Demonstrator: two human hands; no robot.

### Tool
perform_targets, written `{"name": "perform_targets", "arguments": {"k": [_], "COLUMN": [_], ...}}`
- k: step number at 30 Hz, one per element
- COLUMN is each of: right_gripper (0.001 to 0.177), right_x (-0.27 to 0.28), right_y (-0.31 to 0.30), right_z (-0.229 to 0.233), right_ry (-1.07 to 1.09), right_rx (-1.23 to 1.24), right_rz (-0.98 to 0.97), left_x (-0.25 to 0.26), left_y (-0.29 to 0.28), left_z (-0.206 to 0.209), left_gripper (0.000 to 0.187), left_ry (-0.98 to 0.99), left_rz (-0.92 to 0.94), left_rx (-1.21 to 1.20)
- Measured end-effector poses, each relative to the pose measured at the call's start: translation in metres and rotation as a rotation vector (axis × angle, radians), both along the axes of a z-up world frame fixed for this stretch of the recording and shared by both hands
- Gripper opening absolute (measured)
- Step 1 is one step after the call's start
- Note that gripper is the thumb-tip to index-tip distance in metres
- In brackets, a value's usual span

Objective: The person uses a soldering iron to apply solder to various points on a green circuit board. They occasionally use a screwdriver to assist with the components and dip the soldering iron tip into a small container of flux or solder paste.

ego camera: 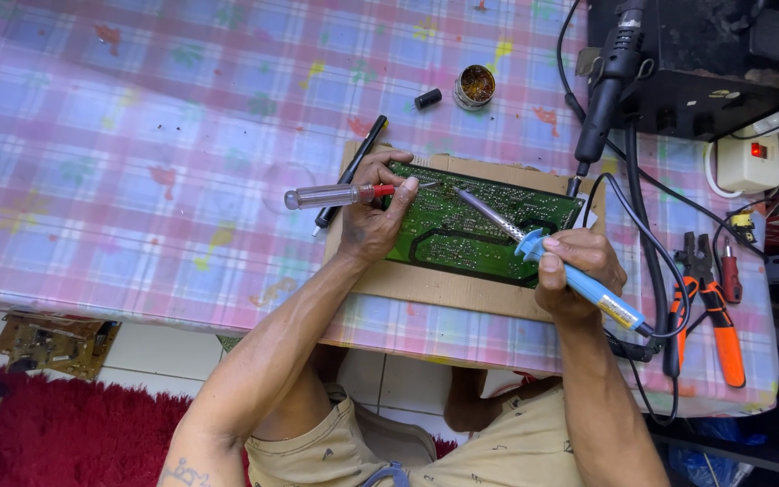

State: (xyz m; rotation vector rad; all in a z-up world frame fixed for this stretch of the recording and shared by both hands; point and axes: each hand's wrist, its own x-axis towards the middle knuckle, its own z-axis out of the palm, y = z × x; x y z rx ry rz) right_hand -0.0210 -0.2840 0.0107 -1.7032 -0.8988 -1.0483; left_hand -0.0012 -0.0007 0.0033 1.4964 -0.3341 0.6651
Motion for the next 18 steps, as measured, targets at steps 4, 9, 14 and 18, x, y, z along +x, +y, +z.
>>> {"name": "perform_targets", "arguments": {"k": [4, 9, 14, 18], "right_gripper": [0.018, 0.017, 0.015, 0.016], "right_x": [0.0009, 0.0000, 0.0009, 0.0001], "right_y": [0.0076, 0.0094, 0.0024, 0.0062], "right_z": [0.0018, 0.0043, -0.0031, 0.0013], "right_ry": [-0.010, 0.008, 0.022, 0.016], "right_rx": [0.012, 0.020, 0.015, 0.013], "right_rz": [-0.004, 0.021, 0.036, 0.030], "left_x": [0.0008, 0.0005, 0.0003, 0.0002], "left_y": [0.0003, -0.0001, 0.0009, -0.0005], "left_z": [-0.0011, -0.0012, -0.0005, -0.0003], "left_gripper": [0.019, 0.020, 0.019, 0.020], "left_ry": [0.001, -0.001, 0.003, 0.004], "left_rz": [-0.006, -0.001, 0.005, 0.001], "left_rx": [-0.007, -0.012, 0.001, -0.013]}}
